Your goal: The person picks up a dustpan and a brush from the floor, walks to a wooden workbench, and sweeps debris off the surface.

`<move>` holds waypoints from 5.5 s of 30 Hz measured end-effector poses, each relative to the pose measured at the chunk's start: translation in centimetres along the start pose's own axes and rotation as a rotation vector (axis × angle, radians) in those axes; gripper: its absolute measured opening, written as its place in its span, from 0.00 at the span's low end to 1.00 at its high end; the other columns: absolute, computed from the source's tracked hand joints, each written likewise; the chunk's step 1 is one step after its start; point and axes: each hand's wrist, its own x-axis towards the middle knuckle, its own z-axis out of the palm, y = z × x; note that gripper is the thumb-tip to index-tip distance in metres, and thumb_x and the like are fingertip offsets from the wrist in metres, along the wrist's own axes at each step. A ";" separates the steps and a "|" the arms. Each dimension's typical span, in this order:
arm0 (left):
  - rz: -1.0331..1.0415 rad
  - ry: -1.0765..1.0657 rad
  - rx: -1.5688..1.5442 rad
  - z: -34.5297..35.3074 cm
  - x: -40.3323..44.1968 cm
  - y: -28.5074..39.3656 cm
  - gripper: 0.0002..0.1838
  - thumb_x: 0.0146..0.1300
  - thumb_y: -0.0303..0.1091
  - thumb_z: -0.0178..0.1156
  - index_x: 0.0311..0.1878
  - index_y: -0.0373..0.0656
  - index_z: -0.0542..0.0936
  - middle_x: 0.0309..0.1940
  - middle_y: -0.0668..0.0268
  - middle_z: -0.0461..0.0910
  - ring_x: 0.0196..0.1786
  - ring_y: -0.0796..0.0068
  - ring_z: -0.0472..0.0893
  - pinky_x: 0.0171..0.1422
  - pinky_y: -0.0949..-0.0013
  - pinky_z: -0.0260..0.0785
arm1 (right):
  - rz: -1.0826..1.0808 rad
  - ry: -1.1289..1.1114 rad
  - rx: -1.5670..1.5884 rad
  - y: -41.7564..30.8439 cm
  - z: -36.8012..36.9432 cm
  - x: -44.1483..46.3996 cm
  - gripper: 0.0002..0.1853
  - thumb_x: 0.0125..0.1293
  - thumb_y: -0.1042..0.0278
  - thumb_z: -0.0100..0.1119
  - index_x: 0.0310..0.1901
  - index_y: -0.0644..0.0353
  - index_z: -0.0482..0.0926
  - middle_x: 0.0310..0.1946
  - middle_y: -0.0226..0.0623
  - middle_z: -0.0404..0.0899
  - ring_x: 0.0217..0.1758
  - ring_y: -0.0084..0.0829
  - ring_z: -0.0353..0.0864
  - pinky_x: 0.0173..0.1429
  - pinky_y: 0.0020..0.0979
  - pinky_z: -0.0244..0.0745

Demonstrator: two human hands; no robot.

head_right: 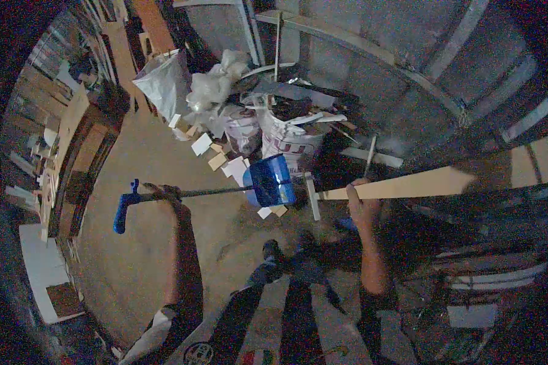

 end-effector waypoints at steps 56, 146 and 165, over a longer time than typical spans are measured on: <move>-0.532 -1.501 0.139 14.1 -8.1 6.3 0.18 0.59 0.37 0.59 0.49 0.37 0.75 0.46 0.52 0.76 0.49 0.54 0.77 0.51 0.54 0.73 | -0.112 -0.210 0.038 5.3 0.8 3.5 0.06 0.55 0.72 0.62 0.31 0.61 0.75 0.24 0.33 0.76 0.30 0.27 0.77 0.37 0.30 0.71; -0.945 0.353 -1.417 -30.3 27.1 2.1 0.20 0.73 0.44 0.33 0.34 0.41 0.67 0.11 0.75 0.59 0.13 0.83 0.60 0.19 0.79 0.60 | -0.741 -0.835 0.006 -33.6 65.0 -6.3 0.06 0.58 0.69 0.61 0.30 0.62 0.78 0.23 0.31 0.77 0.26 0.23 0.75 0.33 0.29 0.70; -1.046 0.405 -1.215 -33.1 46.2 2.8 0.21 0.73 0.48 0.31 0.29 0.47 0.68 0.09 0.77 0.57 0.10 0.84 0.57 0.15 0.80 0.56 | -1.263 -0.810 -0.392 -39.9 83.3 -7.1 0.07 0.58 0.65 0.60 0.29 0.60 0.77 0.25 0.38 0.78 0.32 0.35 0.79 0.38 0.35 0.70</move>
